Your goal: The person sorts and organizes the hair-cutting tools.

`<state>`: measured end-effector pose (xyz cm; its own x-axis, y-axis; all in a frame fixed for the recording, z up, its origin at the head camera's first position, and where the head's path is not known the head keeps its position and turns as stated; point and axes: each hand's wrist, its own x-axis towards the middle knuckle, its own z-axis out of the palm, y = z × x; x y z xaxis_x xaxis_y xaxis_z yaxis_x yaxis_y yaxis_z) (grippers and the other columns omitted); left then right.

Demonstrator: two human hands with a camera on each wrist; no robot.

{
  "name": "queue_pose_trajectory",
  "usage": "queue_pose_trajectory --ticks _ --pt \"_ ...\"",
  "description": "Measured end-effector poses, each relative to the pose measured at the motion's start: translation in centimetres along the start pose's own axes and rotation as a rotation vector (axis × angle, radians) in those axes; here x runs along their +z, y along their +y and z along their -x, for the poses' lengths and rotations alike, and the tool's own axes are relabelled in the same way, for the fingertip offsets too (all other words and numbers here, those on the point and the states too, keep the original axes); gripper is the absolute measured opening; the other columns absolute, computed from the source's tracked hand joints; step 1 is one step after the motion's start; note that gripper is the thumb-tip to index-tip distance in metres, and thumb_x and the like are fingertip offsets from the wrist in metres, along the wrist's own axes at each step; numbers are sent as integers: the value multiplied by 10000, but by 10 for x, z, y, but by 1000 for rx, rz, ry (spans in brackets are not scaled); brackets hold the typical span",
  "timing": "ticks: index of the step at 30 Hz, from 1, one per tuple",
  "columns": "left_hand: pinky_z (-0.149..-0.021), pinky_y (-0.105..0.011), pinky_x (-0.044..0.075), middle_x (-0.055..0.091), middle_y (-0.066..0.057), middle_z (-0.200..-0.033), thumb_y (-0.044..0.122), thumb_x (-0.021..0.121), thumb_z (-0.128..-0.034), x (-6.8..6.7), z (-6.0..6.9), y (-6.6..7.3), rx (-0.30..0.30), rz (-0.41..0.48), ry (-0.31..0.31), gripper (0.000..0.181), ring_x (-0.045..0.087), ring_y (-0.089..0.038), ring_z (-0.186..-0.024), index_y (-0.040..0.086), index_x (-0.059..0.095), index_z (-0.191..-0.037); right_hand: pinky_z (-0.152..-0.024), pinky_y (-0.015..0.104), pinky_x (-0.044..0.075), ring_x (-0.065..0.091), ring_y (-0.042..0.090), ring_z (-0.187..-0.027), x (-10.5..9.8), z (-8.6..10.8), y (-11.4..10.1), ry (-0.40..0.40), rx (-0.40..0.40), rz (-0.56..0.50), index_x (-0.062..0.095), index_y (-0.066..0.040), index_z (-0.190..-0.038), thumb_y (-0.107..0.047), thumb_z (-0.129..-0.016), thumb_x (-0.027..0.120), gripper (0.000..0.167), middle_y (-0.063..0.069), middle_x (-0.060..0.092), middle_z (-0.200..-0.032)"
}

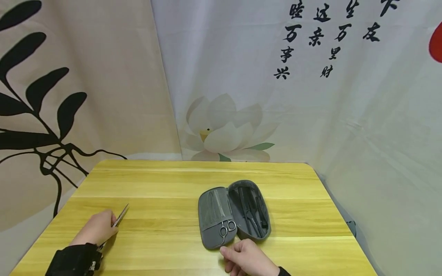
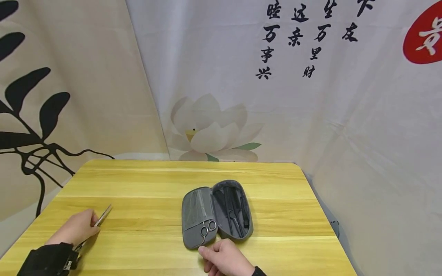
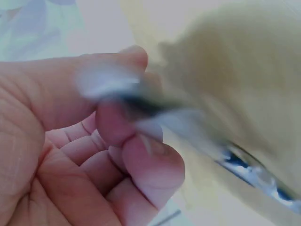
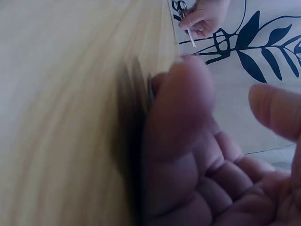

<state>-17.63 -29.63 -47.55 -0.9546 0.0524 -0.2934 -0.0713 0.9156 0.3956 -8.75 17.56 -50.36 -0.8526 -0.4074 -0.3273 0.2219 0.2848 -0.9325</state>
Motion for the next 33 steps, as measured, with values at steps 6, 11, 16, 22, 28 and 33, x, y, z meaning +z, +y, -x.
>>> queue_pose_trajectory --ticks 6,11,16,22,28,33 --pt "-706 -374 529 687 -84 -977 130 719 -1017 -6 1 30 54 113 20 323 635 -213 -854 -90 622 -1233 -559 190 513 631 62 -614 -3 -1 2 -98 -52 30 786 37 -848 -401 -1057 669 499 17 719 -718" --pt "-714 -326 551 735 -55 -1015 212 669 -1068 -1 6 70 166 357 71 312 693 -206 -900 11 680 -1307 -641 185 548 654 33 -685 -4 -2 4 -181 -92 17 806 29 -929 -398 -1065 657 472 54 762 -788" --pt "-817 -269 603 721 1 -993 196 656 -1075 34 10 127 313 897 -3 354 683 -110 -818 -52 618 -1325 -714 166 580 698 12 -794 -4 -1 1 -279 -110 -136 744 118 -1120 -344 -1095 617 480 107 817 -989" --pt "-899 -236 602 732 71 -1031 108 623 -1079 94 17 191 518 1221 -195 243 712 -50 -843 -89 602 -1218 -849 203 624 741 29 -957 -1 -6 -1 -375 -145 -479 586 126 -1375 -268 -1163 475 460 -63 802 -1139" --pt "-836 -203 589 753 83 -926 84 642 -1066 124 25 213 570 1295 -158 358 720 -25 -787 -248 552 -1163 -783 202 622 720 20 -845 3 -6 1 -254 -196 -560 694 -89 -1190 -266 -1158 485 276 -79 797 -1038" --pt "-858 -210 583 759 91 -928 69 609 -1078 126 26 212 636 1306 -166 316 731 -23 -791 -235 548 -1140 -797 209 617 716 23 -845 3 -5 2 -259 -143 -624 714 -103 -1227 -364 -1172 418 398 -78 806 -1040"
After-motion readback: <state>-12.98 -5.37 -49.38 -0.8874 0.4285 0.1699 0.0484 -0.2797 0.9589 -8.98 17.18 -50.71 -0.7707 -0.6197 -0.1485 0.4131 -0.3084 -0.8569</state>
